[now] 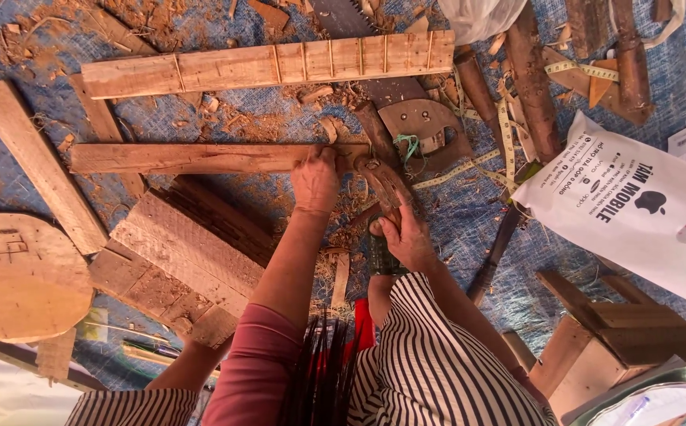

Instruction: Hammering nails into wooden parts to assemble a component, likely for a musical instrument.

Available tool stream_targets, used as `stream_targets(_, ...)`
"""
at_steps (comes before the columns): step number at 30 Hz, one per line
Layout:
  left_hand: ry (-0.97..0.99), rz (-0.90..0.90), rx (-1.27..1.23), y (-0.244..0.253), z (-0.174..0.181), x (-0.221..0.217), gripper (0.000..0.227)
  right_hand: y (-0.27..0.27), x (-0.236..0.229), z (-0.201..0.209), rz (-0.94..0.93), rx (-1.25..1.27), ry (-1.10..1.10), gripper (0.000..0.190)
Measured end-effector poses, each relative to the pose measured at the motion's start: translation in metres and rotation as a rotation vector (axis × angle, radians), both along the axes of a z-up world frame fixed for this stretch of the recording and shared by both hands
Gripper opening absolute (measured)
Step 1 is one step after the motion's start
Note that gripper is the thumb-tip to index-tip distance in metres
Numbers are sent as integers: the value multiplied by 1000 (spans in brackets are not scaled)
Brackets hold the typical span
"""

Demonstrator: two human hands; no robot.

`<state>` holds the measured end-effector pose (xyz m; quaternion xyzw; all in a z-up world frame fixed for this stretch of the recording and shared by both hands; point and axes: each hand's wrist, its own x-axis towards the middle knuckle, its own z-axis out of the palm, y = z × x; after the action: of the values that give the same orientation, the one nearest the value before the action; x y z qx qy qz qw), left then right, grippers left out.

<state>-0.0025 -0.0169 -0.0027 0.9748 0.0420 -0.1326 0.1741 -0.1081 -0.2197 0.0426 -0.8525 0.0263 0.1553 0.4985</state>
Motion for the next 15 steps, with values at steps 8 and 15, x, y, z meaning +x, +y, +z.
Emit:
stream_targets(8, 115, -68, -52, 11, -5, 3, 9, -4, -3, -7, -53, -18, 50, 68)
stream_targets(15, -98, -125, -11, 16, -32, -13, 5, -6, -8, -16, -60, -1, 40, 70)
